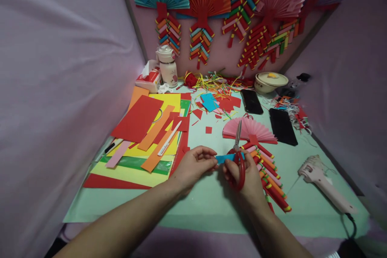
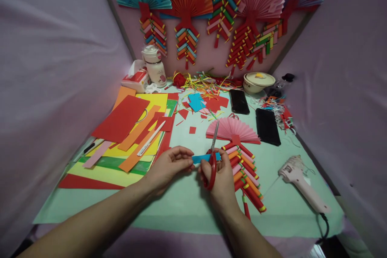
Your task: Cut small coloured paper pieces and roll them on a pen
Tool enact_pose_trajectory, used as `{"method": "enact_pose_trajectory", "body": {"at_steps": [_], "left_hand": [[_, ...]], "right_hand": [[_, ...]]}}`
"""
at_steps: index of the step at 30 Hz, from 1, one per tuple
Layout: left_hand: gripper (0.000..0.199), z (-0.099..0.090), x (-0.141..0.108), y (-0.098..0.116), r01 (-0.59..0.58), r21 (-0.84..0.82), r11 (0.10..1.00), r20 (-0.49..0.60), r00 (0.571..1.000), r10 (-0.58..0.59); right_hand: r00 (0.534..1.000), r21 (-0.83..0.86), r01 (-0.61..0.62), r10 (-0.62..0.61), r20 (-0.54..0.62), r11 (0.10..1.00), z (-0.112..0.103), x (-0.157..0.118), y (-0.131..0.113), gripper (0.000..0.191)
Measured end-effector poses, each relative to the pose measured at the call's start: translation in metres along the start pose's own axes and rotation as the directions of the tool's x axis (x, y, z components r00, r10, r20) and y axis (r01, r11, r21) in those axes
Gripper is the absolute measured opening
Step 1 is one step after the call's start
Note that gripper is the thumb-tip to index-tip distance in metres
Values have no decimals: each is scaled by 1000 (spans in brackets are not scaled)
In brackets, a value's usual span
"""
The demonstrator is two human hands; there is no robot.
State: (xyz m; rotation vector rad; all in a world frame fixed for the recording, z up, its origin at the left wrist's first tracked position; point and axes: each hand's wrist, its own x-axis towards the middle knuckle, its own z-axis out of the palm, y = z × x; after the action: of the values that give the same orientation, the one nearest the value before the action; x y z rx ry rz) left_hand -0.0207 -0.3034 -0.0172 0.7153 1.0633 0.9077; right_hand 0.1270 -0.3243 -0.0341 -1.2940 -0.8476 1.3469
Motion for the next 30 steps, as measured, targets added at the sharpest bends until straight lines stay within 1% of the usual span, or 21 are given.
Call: {"method": "enact_pose_trajectory", "body": {"at_steps": [4, 8, 14, 23, 30], "left_hand": [[22, 1, 1, -1, -50, 86, 995, 6, 999, 49], [17, 1, 3, -2, -43, 139, 989, 6, 999, 43], [19, 3, 2, -1, 2, 108, 994, -8, 1000, -1], [27, 4, 1, -2, 12, 71, 997, -10, 1000, -11], [30, 3, 2, -2, 53, 57, 997, -5, 999, -53]], "right_hand": [[1000, -10, -20, 20, 1, 1000, 2, -1, -3, 43], [1000, -20, -20, 20, -22, 1000, 5, -3, -6, 46], [999, -32, 0, -1, -36, 999, 4, -3, -5, 44], [999, -7, -27, 27, -23, 1000, 4, -2, -2, 46], [998, -34, -40, 38, -55, 999, 5, -3, -4, 50]]}}
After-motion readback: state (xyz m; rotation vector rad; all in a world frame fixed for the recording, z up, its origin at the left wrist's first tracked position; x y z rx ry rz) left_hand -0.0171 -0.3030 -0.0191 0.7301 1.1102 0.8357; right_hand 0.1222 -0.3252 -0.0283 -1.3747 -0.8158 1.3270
